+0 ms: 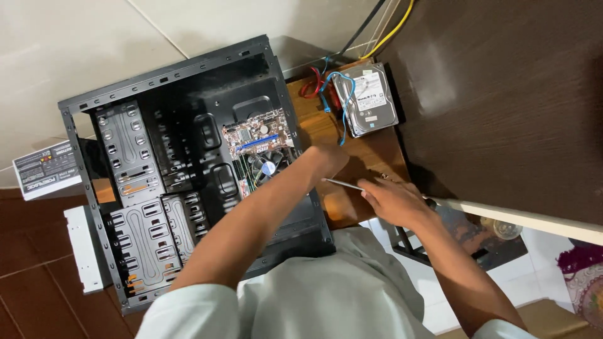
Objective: Installing and securing a power supply unit into a desktop computer case using a screwdriver.
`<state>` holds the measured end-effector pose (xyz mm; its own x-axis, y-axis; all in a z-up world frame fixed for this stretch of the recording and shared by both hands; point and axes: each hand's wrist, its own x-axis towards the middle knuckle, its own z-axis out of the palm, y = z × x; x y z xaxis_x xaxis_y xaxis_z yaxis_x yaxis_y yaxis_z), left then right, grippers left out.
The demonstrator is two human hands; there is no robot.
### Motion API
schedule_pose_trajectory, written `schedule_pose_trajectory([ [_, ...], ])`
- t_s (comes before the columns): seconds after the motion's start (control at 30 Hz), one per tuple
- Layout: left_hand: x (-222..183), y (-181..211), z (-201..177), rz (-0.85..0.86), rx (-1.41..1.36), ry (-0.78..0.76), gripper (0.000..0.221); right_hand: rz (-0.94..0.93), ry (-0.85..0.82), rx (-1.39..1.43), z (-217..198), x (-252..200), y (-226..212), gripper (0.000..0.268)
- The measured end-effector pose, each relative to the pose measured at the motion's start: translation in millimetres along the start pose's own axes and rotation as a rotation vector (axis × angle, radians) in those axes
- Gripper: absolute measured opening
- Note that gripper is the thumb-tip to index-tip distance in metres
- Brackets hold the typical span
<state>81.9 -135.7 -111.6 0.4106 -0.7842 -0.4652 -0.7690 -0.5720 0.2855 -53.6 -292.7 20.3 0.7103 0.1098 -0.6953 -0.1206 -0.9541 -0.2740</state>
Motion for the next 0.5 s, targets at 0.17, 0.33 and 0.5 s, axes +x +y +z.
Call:
schedule_pose_trajectory([
  [0.17, 16.9, -13.7, 31.4, 0.052, 0.102, -0.119, 0.021, -0.031, 0.017, -0.047, 49.2, 47.7, 21.2, 0.042],
  [0.33, 23.0, -17.3, 18.8, 0.014, 0.109, -0.279, 0.027, -0.042, -0.028, -0.100, 4.5, 20.5, -12.7, 0.035],
  [0.5, 39.5, -16.3, 46.3, 0.002, 0.155, -0.239, 0.035, -0.081, 0.012, -0.277, 45.8, 50.5, 21.0, 0.028],
])
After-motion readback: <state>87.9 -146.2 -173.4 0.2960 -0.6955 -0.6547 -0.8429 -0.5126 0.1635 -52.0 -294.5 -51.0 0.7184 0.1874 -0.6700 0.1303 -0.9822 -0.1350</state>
